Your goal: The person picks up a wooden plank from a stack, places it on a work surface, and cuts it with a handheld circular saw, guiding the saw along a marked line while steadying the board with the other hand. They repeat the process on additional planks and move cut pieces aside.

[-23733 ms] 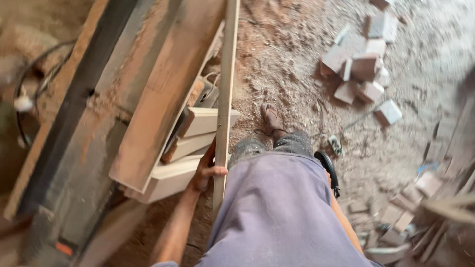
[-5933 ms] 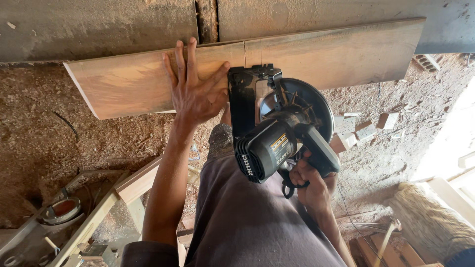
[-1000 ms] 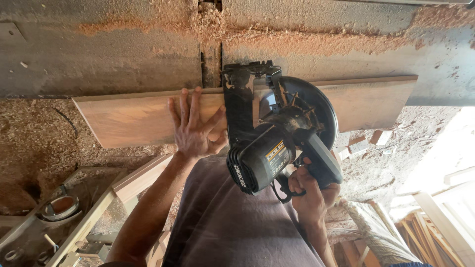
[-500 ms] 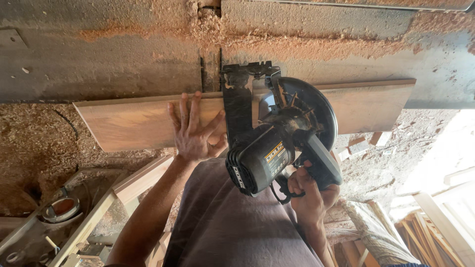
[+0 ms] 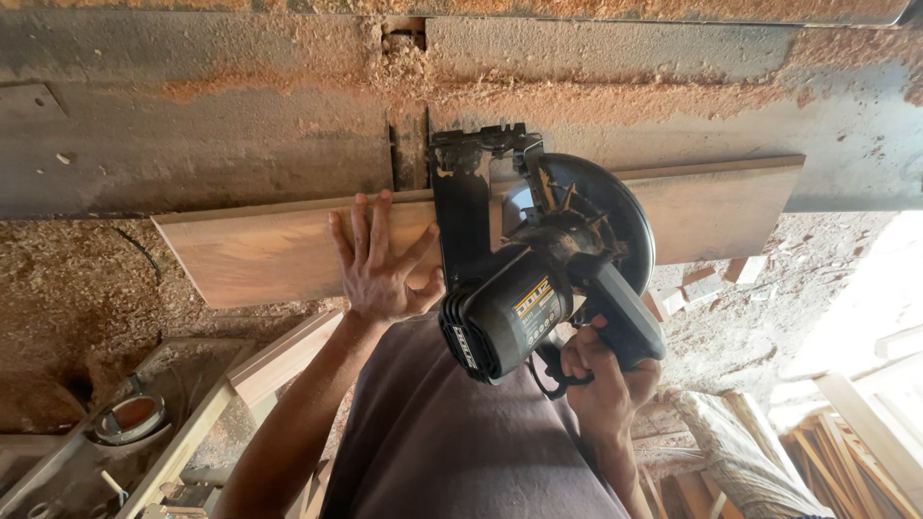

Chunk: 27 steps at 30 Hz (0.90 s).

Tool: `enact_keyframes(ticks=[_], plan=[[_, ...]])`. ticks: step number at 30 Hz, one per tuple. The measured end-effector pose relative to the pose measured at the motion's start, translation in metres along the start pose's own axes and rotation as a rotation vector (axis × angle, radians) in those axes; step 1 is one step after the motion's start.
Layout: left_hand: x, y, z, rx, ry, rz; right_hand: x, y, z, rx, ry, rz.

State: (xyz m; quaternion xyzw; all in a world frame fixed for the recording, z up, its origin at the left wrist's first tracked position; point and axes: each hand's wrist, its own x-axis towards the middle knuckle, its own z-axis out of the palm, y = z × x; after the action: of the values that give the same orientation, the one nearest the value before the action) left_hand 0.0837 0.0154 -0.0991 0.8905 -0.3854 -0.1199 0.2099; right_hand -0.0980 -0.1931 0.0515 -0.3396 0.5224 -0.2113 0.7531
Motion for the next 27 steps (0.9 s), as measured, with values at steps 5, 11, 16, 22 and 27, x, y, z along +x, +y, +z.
enact_keyframes(ticks=[5, 11, 16, 22, 27], plan=[[0.002, 0.001, -0.003, 0.0, -0.019, -0.008, 0.004, -0.001, 0.006, 0.027, 0.009, -0.023], [0.0, -0.003, 0.0, 0.057, -0.061, -0.008, 0.01, -0.014, 0.032, -0.014, 0.042, -0.073], [-0.002, 0.0, 0.003, -0.002, 0.035, 0.027, 0.017, -0.024, 0.054, -0.088, 0.072, -0.145], [-0.004, 0.005, -0.003, 0.013, 0.085, 0.058, 0.029, -0.031, 0.072, -0.059, 0.023, -0.234], [-0.011, 0.013, -0.013, -0.013, 0.101, 0.069, 0.033, -0.037, 0.08, -0.026, -0.017, -0.249]])
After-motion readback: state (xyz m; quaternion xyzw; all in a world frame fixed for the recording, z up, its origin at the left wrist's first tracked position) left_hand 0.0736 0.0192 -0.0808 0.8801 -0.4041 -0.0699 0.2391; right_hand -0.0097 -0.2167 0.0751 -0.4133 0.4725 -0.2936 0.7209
